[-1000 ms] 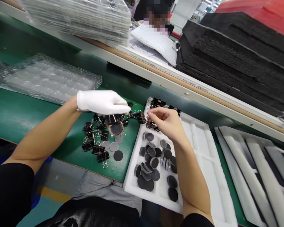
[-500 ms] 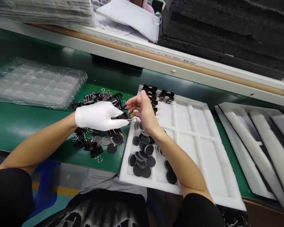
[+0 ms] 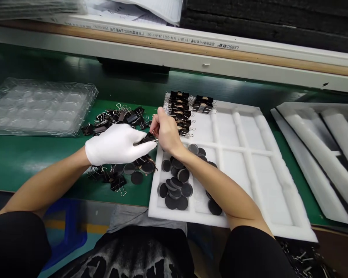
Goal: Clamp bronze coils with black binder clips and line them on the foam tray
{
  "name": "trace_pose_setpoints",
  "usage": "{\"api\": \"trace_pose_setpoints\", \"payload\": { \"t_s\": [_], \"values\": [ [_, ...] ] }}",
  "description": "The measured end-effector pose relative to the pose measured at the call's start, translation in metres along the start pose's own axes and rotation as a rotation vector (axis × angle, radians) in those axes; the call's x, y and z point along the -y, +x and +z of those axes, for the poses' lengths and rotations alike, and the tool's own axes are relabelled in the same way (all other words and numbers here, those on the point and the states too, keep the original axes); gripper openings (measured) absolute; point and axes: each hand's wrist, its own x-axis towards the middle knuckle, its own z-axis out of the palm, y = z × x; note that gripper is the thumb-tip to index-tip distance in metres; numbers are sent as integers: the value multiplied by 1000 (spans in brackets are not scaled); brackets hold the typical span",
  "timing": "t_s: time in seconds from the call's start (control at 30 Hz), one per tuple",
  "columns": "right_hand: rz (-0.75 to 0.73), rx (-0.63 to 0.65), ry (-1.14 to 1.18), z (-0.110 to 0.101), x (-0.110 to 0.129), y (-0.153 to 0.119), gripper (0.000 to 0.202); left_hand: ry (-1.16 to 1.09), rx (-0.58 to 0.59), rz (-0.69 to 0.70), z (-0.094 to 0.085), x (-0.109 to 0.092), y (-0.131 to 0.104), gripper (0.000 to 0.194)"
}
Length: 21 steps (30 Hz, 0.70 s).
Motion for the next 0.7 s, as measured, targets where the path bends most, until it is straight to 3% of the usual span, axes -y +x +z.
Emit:
{"api": "trace_pose_setpoints", "payload": {
  "t_s": [0.17, 0.27, 0.43, 0.57, 0.7],
  "values": [
    [109, 30, 116, 1, -7, 5, 81, -172, 67, 11, -7, -1, 0, 62],
    [185, -27, 207, -5, -11, 12, 80, -390, 108, -90, -16, 1, 2, 67],
    [178, -149, 231, -21, -23, 29, 78, -568, -63, -301, -23, 9, 10, 78],
    [51, -287, 107, -31, -33, 38, 78, -540, -162, -334, -22, 14, 14, 64],
    [-23, -310, -35, -39, -39, 44, 74, -416, -175, -295, -17, 15, 14, 60]
  ]
}}
